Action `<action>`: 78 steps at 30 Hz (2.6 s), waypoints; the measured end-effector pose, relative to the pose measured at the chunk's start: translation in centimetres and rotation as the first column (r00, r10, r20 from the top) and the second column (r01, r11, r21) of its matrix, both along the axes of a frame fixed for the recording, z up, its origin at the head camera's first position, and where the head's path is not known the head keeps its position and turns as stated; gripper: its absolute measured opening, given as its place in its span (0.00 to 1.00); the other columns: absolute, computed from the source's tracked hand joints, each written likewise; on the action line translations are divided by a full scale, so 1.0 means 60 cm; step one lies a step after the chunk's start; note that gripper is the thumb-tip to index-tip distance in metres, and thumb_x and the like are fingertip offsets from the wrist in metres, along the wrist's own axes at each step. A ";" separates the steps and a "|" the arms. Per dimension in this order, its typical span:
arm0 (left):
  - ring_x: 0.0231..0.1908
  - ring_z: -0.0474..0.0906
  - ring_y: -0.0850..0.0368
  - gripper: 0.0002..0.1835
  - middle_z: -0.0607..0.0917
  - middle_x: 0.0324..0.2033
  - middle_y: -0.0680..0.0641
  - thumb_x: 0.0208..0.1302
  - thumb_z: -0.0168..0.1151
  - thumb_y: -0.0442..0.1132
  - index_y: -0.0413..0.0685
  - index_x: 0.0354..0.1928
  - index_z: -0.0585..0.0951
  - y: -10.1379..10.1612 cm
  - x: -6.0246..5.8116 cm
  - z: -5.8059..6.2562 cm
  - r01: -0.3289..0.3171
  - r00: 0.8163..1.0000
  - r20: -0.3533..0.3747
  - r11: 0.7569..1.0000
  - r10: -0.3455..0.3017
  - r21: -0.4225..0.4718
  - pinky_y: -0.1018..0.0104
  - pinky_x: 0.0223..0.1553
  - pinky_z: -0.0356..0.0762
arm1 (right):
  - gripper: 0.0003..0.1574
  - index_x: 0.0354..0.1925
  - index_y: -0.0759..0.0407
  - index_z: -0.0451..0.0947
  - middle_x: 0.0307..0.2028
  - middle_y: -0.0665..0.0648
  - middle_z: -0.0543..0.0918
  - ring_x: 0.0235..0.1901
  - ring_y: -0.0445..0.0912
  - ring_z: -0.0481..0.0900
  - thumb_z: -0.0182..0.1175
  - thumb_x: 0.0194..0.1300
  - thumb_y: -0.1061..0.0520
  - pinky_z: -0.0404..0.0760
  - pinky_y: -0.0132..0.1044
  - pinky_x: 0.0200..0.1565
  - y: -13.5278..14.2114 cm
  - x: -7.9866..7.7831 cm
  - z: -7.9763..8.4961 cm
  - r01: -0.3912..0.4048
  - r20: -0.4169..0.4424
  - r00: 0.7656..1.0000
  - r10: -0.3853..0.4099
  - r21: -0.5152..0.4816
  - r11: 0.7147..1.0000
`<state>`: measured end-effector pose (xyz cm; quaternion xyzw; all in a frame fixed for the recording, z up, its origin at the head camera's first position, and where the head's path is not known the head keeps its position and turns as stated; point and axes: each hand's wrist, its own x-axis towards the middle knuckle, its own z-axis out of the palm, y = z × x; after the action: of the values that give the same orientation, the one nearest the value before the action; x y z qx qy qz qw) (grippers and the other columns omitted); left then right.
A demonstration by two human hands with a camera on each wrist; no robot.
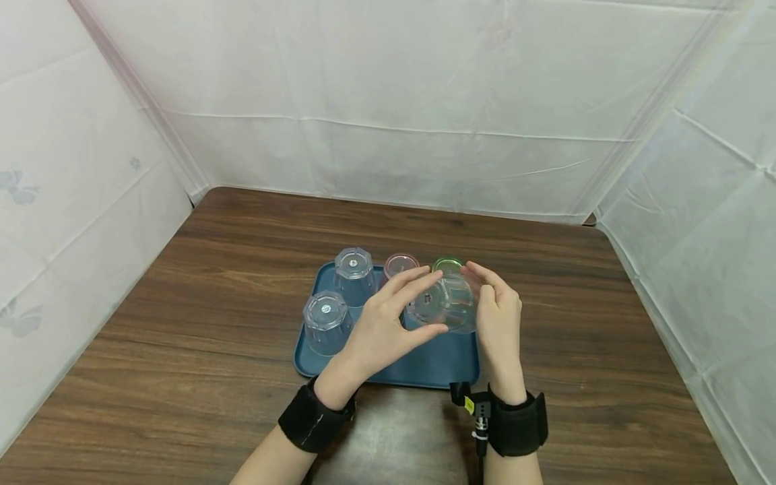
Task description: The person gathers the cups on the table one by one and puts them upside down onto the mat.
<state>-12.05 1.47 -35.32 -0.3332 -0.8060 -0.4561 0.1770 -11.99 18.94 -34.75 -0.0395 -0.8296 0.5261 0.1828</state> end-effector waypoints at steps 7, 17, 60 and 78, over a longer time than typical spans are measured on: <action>0.53 0.71 0.56 0.36 0.71 0.57 0.47 0.47 0.70 0.49 0.54 0.62 0.70 0.004 0.000 -0.004 -0.023 1.000 -0.009 1.000 0.023 0.012 0.69 0.42 0.76 | 0.26 0.52 0.59 0.76 0.46 0.56 0.81 0.05 0.40 0.51 0.36 0.65 0.66 0.53 0.28 0.08 0.005 -0.003 -0.002 0.006 0.037 0.999 -0.008 0.053 0.999; 0.51 0.72 0.55 0.36 0.70 0.58 0.46 0.49 0.68 0.49 0.51 0.62 0.70 0.007 -0.002 -0.008 -0.011 1.000 0.001 0.993 0.011 -0.114 0.67 0.44 0.75 | 0.19 0.50 0.63 0.76 0.43 0.59 0.82 0.36 0.40 0.79 0.47 0.62 0.66 0.69 0.21 0.28 0.022 -0.003 -0.001 -0.053 0.094 0.995 0.037 0.178 0.983; 0.60 0.63 0.56 0.34 0.68 0.60 0.46 0.53 0.65 0.49 0.46 0.62 0.67 0.022 -0.013 -0.043 0.150 0.986 0.144 0.822 -0.084 -0.549 0.65 0.52 0.71 | 0.24 0.45 0.71 0.69 0.42 0.66 0.75 0.33 0.50 0.76 0.62 0.55 0.58 0.80 0.44 0.33 0.065 -0.012 -0.050 -0.526 0.799 0.573 0.181 0.189 0.830; 0.61 0.61 0.55 0.31 0.69 0.59 0.46 0.59 0.56 0.57 0.51 0.61 0.68 0.031 -0.014 -0.060 -0.025 0.993 -0.101 0.716 -0.063 -0.697 0.57 0.63 0.55 | 0.21 0.47 0.72 0.67 0.43 0.68 0.74 0.33 0.51 0.76 0.58 0.58 0.61 0.80 0.44 0.33 0.068 -0.013 -0.055 -0.513 0.800 0.571 0.186 0.170 0.842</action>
<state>-12.87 3.31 -38.95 -0.4098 -0.9030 -0.1004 0.0810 -12.77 23.01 -38.06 -0.0500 -0.9042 0.3129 -0.2864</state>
